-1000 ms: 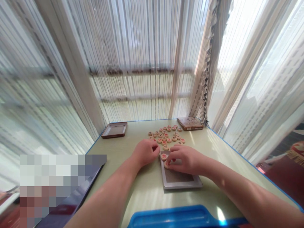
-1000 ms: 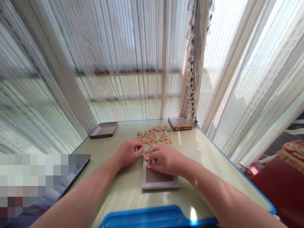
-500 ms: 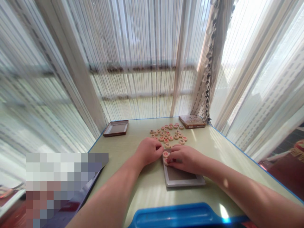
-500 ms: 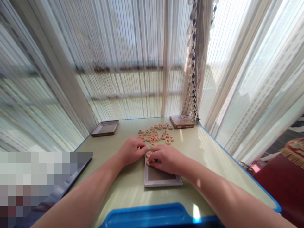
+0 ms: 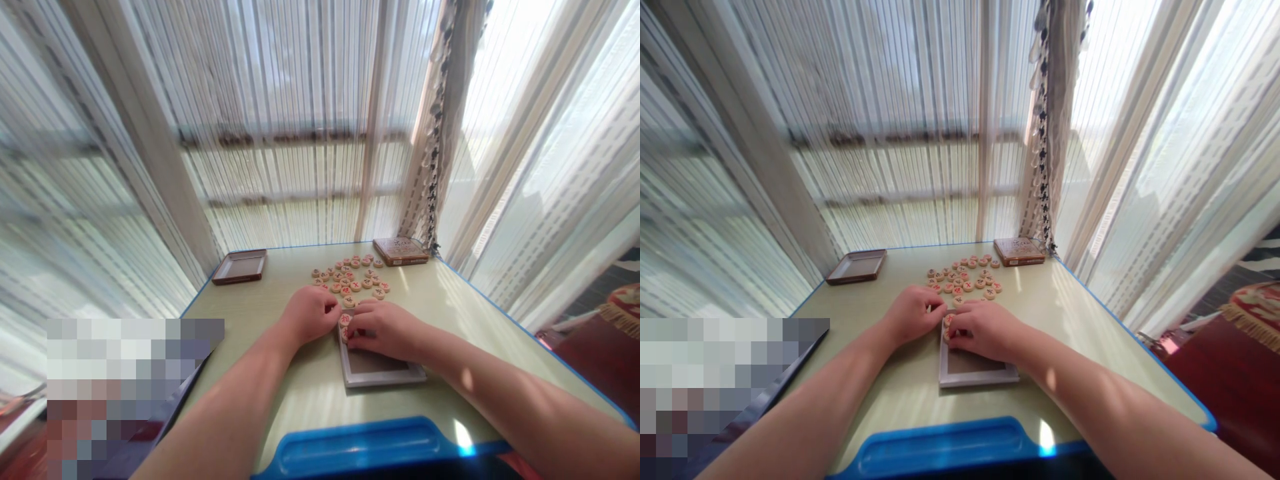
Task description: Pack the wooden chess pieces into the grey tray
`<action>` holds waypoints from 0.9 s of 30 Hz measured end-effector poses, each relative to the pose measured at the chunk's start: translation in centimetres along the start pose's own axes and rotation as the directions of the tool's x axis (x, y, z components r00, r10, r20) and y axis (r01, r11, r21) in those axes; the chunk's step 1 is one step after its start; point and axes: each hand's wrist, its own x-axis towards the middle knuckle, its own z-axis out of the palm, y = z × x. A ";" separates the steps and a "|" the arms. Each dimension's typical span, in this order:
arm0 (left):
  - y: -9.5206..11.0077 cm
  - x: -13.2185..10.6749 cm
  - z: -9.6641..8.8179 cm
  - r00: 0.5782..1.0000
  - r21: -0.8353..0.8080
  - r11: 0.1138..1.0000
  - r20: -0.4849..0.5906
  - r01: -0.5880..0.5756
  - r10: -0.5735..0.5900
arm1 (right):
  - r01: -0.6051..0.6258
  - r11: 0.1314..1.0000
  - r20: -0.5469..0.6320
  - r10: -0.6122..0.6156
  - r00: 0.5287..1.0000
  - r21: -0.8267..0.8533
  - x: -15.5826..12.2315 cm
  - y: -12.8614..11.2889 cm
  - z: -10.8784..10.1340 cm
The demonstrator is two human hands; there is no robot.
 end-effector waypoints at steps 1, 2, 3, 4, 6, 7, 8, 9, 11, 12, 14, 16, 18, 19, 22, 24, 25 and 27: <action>0.0 0.0 0.0 1.000 0.006 1.000 0.000 0.002 -0.002 | 0.004 1.000 0.006 -0.004 1.000 -0.001 -0.1 0.0 -0.1; 0.0 -0.1 0.0 1.000 0.011 1.000 0.001 0.004 -0.004 | 0.005 1.000 0.012 -0.005 1.000 -0.002 -0.1 -0.1 -0.2; 0.1 -0.1 0.0 1.000 0.014 1.000 0.003 0.007 -0.007 | 0.003 1.000 0.015 -0.003 1.000 -0.004 -0.2 -0.1 -0.3; 0.1 -0.2 0.0 1.000 0.015 1.000 0.006 0.011 -0.012 | -0.004 1.000 0.014 0.004 1.000 -0.007 -0.2 -0.1 -0.5; 0.0 -0.2 0.0 1.000 0.016 1.000 0.012 0.019 -0.019 | -0.022 1.000 -0.003 0.022 1.000 -0.021 -0.3 -0.1 -0.8; 0.0 -0.2 0.0 1.000 0.021 0.999 0.003 0.026 -0.026 | -0.031 0.999 -0.016 0.031 0.999 -0.032 -0.3 -0.1 -0.9; -0.1 -0.1 0.0 0.999 0.030 0.999 -0.018 0.040 -0.039 | -0.042 0.998 -0.033 0.041 0.999 -0.045 -0.3 0.0 -1.0; -0.2 -0.1 0.0 0.996 0.040 0.997 -0.056 0.065 -0.063 | -0.057 0.996 -0.059 0.054 0.997 -0.062 -0.3 0.1 -1.1; -0.6 0.1 0.0 0.978 0.028 0.990 -0.163 0.140 -0.134 | -0.097 0.990 -0.126 0.085 0.988 -0.099 -0.2 0.4 -1.2; -0.8 0.3 0.0 0.964 0.000 0.985 -0.204 0.174 -0.171 | -0.119 0.986 -0.160 0.099 0.982 -0.120 -0.1 0.6 -1.2; -1.4 0.4 0.0 0.952 -0.069 0.976 -0.217 0.204 -0.215 | -0.160 0.974 -0.201 0.127 0.971 -0.158 -0.1 1.1 -1.2; -1.9 0.5 0.2 0.966 -0.107 0.974 -0.149 0.197 -0.212 | -0.184 0.965 -0.204 0.146 0.968 -0.184 0.0 1.5 -1.1; -2.2 0.5 0.4 0.976 -0.110 0.975 -0.076 0.194 -0.202 | -0.196 0.964 -0.186 0.162 0.969 -0.182 0.0 2.0 -0.9; -2.3 0.5 0.5 0.977 -0.112 0.974 -0.054 0.197 -0.204 | -0.198 0.965 -0.174 0.169 0.970 -0.170 -0.1 2.1 -0.8; -2.4 0.5 0.7 0.966 -0.109 0.963 -0.061 0.245 -0.253 | -0.206 0.972 -0.143 0.189 0.972 -0.114 0.0 2.5 -0.4; -2.5 0.5 0.7 0.960 -0.096 0.959 -0.066 0.265 -0.272 | -0.218 0.972 -0.149 0.204 0.968 -0.082 0.0 2.7 -0.2; -2.5 0.6 0.6 0.963 -0.083 0.962 -0.058 0.259 -0.264 | -0.226 0.972 -0.159 0.212 0.964 -0.070 0.1 2.7 -0.1; -2.5 0.6 0.5 0.976 -0.042 0.975 -0.031 0.216 -0.217 | -0.247 0.968 -0.184 0.233 0.955 -0.054 0.2 2.7 0.2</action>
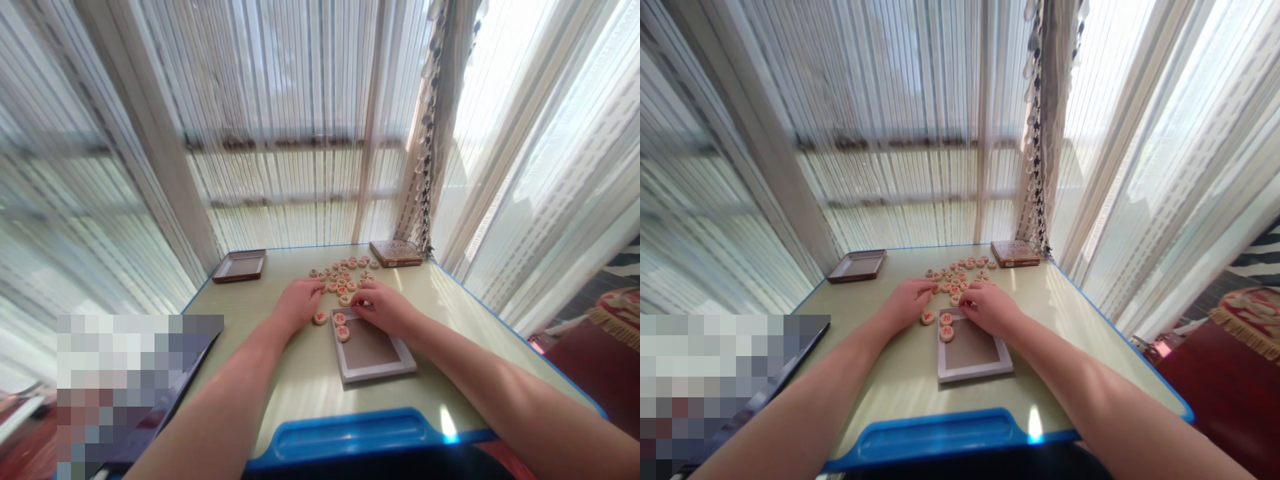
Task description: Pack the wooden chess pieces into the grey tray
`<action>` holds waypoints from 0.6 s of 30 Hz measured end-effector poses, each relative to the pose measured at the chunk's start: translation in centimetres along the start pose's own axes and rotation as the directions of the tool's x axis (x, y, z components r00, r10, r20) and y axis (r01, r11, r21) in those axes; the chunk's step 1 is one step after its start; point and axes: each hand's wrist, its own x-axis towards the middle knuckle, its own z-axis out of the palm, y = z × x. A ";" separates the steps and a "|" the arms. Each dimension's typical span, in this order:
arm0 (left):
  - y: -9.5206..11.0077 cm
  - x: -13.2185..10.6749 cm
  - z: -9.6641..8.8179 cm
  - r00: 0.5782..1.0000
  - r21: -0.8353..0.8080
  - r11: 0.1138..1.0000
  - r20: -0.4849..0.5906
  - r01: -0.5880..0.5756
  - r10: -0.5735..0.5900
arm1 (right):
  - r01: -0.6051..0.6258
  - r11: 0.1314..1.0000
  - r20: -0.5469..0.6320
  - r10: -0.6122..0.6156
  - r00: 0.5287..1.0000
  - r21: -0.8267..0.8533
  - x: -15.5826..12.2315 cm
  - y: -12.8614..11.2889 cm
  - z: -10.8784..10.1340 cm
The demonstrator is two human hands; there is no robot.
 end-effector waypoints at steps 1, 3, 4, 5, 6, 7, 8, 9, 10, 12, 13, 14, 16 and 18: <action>0.0 0.1 -0.1 1.000 0.029 0.999 0.012 -0.024 0.024 | -0.012 1.000 -0.010 0.012 1.000 0.002 0.0 -0.1 0.1; 0.1 0.2 -0.2 0.999 0.098 0.995 0.016 -0.035 0.033 | -0.030 1.000 -0.019 0.030 0.999 0.002 0.1 -0.2 0.3; 0.1 0.3 -0.3 1.000 0.130 0.991 0.009 -0.025 0.024 | -0.038 0.999 -0.022 0.038 0.999 0.002 0.1 -0.3 0.3; 0.2 0.3 -0.3 1.000 0.158 0.987 0.001 -0.005 0.005 | -0.044 0.999 -0.026 0.044 0.999 0.004 0.1 -0.4 0.4; 0.2 0.4 -0.4 1.000 0.181 0.983 -0.013 0.024 -0.022 | -0.047 0.999 -0.030 0.047 0.998 0.007 0.2 -0.4 0.4; 0.3 0.5 -0.4 0.998 0.197 0.979 -0.026 0.055 -0.051 | -0.046 0.999 -0.033 0.046 0.998 0.013 0.2 -0.4 0.4; 0.3 0.5 -0.4 0.996 0.208 0.974 -0.036 0.085 -0.079 | -0.041 0.999 -0.034 0.042 0.999 0.019 0.2 -0.4 0.4; 0.4 0.5 -0.3 0.993 0.212 0.971 -0.042 0.113 -0.106 | -0.034 0.999 -0.032 0.035 0.999 0.027 0.2 -0.4 0.4; 0.4 0.6 -0.2 0.991 0.212 0.968 -0.042 0.133 -0.127 | -0.027 0.999 -0.026 0.027 0.999 0.034 0.2 -0.4 0.5; 0.4 0.6 0.1 0.989 0.204 0.968 -0.048 0.144 -0.137 | -0.018 0.999 -0.010 0.018 1.000 0.040 0.3 -0.3 0.5; 0.4 0.6 0.3 0.991 0.198 0.971 -0.054 0.133 -0.125 | -0.019 0.999 -0.002 0.019 1.000 0.039 0.3 -0.2 0.5; 0.4 0.5 0.4 0.993 0.188 0.976 -0.057 0.111 -0.102 | -0.021 0.999 0.002 0.021 1.000 0.036 0.3 -0.2 0.5; 0.3 0.5 0.7 0.997 0.159 0.985 -0.048 0.061 -0.054 | -0.026 0.999 0.003 0.026 1.000 0.028 0.3 -0.2 0.5; 0.2 0.5 0.9 0.999 0.120 0.992 -0.044 0.038 -0.033 | -0.032 0.999 -0.006 0.032 0.999 0.021 0.3 -0.3 0.4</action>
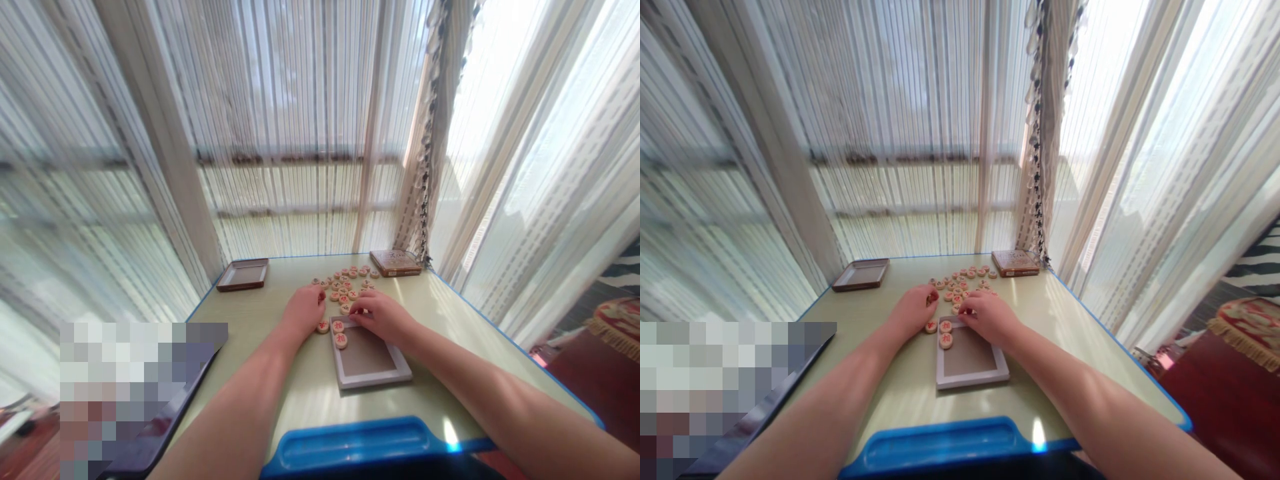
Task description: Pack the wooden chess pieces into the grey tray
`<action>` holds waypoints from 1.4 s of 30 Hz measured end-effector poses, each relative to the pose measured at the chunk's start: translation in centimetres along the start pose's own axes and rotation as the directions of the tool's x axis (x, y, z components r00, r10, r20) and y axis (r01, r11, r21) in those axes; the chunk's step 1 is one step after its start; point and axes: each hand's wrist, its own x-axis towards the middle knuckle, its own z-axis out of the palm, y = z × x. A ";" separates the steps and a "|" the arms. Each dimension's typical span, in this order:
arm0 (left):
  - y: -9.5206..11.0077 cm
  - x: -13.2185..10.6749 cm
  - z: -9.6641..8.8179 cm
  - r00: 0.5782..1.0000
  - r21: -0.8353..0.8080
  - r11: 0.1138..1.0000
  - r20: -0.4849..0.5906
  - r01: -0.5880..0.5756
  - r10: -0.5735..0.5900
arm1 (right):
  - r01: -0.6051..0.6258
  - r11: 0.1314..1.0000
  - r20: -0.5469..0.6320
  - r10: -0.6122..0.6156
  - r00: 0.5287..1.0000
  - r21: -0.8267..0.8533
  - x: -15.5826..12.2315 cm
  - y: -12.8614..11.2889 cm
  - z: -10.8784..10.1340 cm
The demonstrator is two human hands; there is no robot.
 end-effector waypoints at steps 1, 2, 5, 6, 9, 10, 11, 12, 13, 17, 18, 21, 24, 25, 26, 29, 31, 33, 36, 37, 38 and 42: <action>0.0 0.0 0.0 1.000 -0.025 1.000 -0.014 -0.003 0.003 | -0.003 1.000 -0.010 0.003 1.000 -0.003 0.0 -0.1 -0.1; -0.1 0.0 0.0 0.999 -0.059 0.998 -0.042 -0.007 0.004 | -0.004 1.000 -0.025 0.004 1.000 -0.006 0.0 -0.2 -0.1; 0.1 0.0 -0.2 0.986 -0.254 0.967 -0.166 -0.032 -0.011 | 0.009 1.000 -0.097 -0.010 0.995 -0.002 -0.1 -0.6 -0.4; 0.3 0.0 -0.2 0.981 -0.354 0.935 -0.189 -0.032 -0.038 | 0.016 1.000 -0.122 -0.015 0.992 0.008 -0.1 -0.8 -0.5; 1.1 -0.1 -0.5 0.985 -0.651 0.759 -0.127 0.008 -0.119 | 0.005 0.996 -0.176 0.011 0.984 0.089 -0.2 -1.4 -0.8; 1.5 -0.1 -0.5 0.990 -0.725 0.688 -0.076 0.028 -0.120 | -0.008 0.992 -0.184 0.032 0.982 0.128 -0.2 -1.6 -0.9; 1.8 -0.2 -0.6 0.994 -0.784 0.619 -0.022 0.049 -0.105 | -0.022 0.986 -0.187 0.053 0.981 0.164 -0.2 -1.7 -1.0; 2.1 -0.3 -0.7 0.996 -0.828 0.556 0.027 0.070 -0.086 | -0.033 0.981 -0.187 0.070 0.980 0.193 -0.3 -1.8 -1.0; 2.4 -0.5 -0.7 0.995 -0.863 0.497 0.069 0.094 -0.067 | -0.040 0.976 -0.187 0.081 0.979 0.212 -0.3 -1.9 -1.0; 3.0 -0.7 -1.2 0.984 -0.925 0.338 0.168 0.176 -0.054 | -0.014 0.973 -0.206 0.063 0.976 0.232 -0.4 -1.9 -0.5; 3.1 -0.7 -1.3 0.982 -0.928 0.320 0.182 0.190 -0.055 | -0.001 0.973 -0.218 0.053 0.975 0.230 -0.4 -1.9 -0.4; 2.9 -0.8 -1.9 0.975 -0.921 0.324 0.221 0.218 -0.029 | 0.019 0.978 -0.250 0.034 0.968 0.206 -0.4 -1.7 0.1; 2.7 -1.0 -2.5 0.965 -0.906 0.346 0.261 0.244 0.004 | 0.029 0.985 -0.262 0.017 0.965 0.171 -0.5 -1.5 0.2; 2.7 -1.1 -2.7 0.962 -0.904 0.345 0.274 0.254 0.010 | 0.037 0.987 -0.259 0.006 0.966 0.158 -0.5 -1.5 0.2; 2.7 -1.2 -2.8 0.957 -0.901 0.342 0.288 0.265 0.019 | 0.045 0.988 -0.254 -0.007 0.967 0.145 -0.6 -1.5 0.2; 2.5 -1.2 -2.8 0.944 -0.886 0.366 0.325 0.286 0.050 | 0.067 0.993 -0.250 -0.041 0.967 0.099 -0.7 -1.5 0.0; 2.1 -1.0 -2.7 0.967 -0.852 0.464 0.247 0.243 -0.054 | 0.061 0.996 -0.251 -0.042 0.967 0.069 -0.7 -1.5 -0.3; 1.3 -0.6 -2.6 0.975 -0.754 0.635 0.033 0.169 -0.220 | 0.053 0.998 -0.226 -0.041 0.973 0.044 -0.6 -1.6 -0.4; 0.4 -0.3 -2.5 0.955 -0.558 0.820 -0.154 0.128 -0.254 | 0.069 0.998 -0.152 -0.068 0.986 0.000 -0.4 -1.6 -0.4; 0.2 -0.3 -2.5 0.968 -0.513 0.849 -0.128 0.122 -0.216 | 0.080 0.997 -0.124 -0.082 0.989 -0.017 -0.4 -1.6 -0.3; 0.2 -0.4 -2.5 0.982 -0.474 0.874 -0.088 0.109 -0.170 | 0.091 0.995 -0.097 -0.094 0.991 -0.031 -0.3 -1.6 -0.3; 1.3 -0.9 -2.0 1.000 -0.324 0.946 -0.023 -0.007 -0.001 | 0.118 0.991 -0.006 -0.119 0.993 -0.067 -0.2 -1.6 -0.2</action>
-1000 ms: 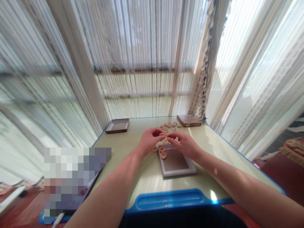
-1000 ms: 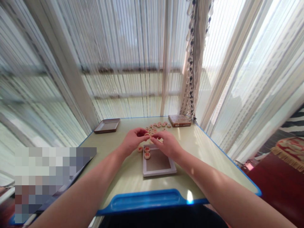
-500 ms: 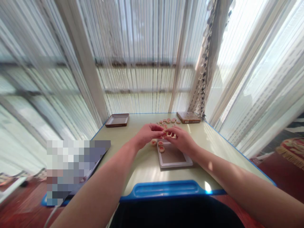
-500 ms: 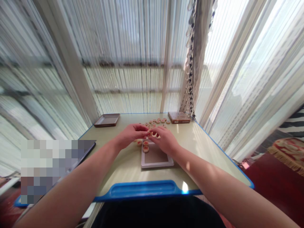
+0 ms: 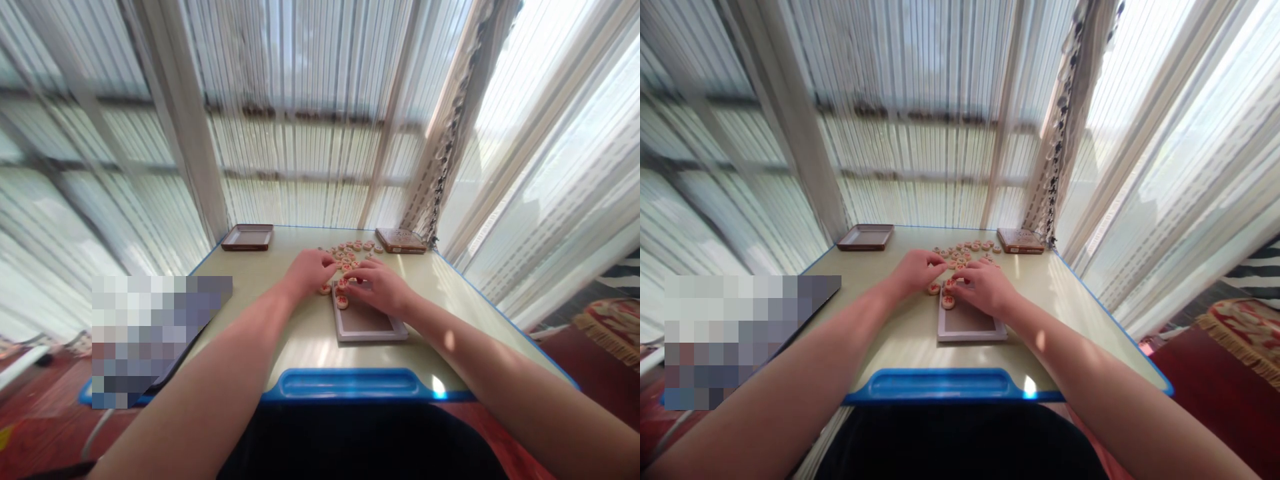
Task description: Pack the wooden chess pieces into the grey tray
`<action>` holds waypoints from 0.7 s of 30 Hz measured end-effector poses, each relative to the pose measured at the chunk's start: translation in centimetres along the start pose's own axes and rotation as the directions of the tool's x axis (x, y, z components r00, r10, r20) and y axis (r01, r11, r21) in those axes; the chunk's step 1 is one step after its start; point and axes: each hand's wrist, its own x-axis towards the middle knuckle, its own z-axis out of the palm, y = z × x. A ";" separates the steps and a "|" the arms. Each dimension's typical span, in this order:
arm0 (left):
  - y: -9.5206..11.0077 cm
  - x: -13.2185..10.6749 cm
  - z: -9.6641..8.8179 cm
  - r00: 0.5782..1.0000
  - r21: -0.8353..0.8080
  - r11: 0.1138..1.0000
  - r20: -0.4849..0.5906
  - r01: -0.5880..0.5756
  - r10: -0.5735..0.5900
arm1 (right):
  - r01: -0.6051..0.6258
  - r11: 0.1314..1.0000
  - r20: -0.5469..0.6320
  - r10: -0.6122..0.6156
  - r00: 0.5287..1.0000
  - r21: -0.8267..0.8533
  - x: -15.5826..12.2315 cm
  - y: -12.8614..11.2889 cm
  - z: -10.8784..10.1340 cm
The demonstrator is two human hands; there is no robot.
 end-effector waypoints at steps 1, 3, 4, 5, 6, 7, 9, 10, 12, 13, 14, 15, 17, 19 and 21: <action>0.2 -0.1 0.3 1.000 0.025 1.000 -0.004 -0.018 0.019 | 0.001 1.000 0.016 -0.001 1.000 -0.008 0.0 0.0 0.0; 0.5 -0.1 0.7 0.999 0.062 0.998 -0.015 -0.032 0.033 | 0.002 1.000 0.043 -0.002 0.999 -0.019 0.1 0.0 0.0; 0.6 0.0 0.8 0.999 0.079 0.996 -0.022 -0.033 0.035 | 0.003 1.000 0.052 -0.002 0.999 -0.022 0.2 0.0 0.0; 0.5 0.0 0.9 0.999 0.097 0.995 -0.031 -0.032 0.035 | 0.002 1.000 0.057 -0.001 0.998 -0.023 0.2 0.0 0.1; 0.4 0.1 0.9 0.999 0.115 0.993 -0.042 -0.028 0.032 | 0.001 1.000 0.060 0.000 0.998 -0.022 0.3 0.1 0.2; 0.2 0.2 0.9 0.998 0.130 0.991 -0.052 -0.022 0.029 | 0.000 1.000 0.060 0.002 0.998 -0.020 0.3 0.1 0.3; -0.3 0.4 0.9 0.997 0.152 0.988 -0.072 -0.017 0.028 | -0.004 1.000 0.060 0.005 0.998 -0.014 0.4 0.2 0.4; -0.6 0.5 0.9 0.996 0.158 0.987 -0.080 -0.015 0.028 | -0.003 1.000 0.061 0.004 0.998 -0.012 0.4 0.3 0.4; -1.0 0.6 1.0 0.996 0.164 0.986 -0.090 -0.011 0.026 | 0.002 1.000 0.065 -0.002 0.998 -0.009 0.4 0.2 0.4; -1.2 0.7 1.0 0.995 0.167 0.986 -0.092 -0.009 0.024 | 0.007 1.000 0.066 -0.006 0.998 -0.008 0.4 0.2 0.4; -1.3 0.8 1.1 0.996 0.174 0.985 -0.092 -0.004 0.021 | 0.012 1.000 0.069 -0.012 0.998 -0.007 0.4 0.1 0.4; -1.4 0.8 1.1 0.996 0.184 0.983 -0.092 0.001 0.016 | 0.017 1.000 0.071 -0.017 0.997 -0.007 0.4 0.1 0.3; -1.4 0.9 1.2 0.995 0.211 0.978 -0.094 0.008 0.012 | 0.024 1.000 0.073 -0.023 0.997 -0.006 0.4 0.1 0.2; -1.5 0.9 1.3 0.995 0.230 0.973 -0.096 0.001 0.022 | 0.018 1.000 0.064 -0.019 0.998 0.012 0.4 0.1 0.2; -1.5 0.9 1.4 0.994 0.235 0.972 -0.098 -0.018 0.042 | 0.007 0.999 0.042 -0.009 0.999 0.044 0.3 0.2 0.1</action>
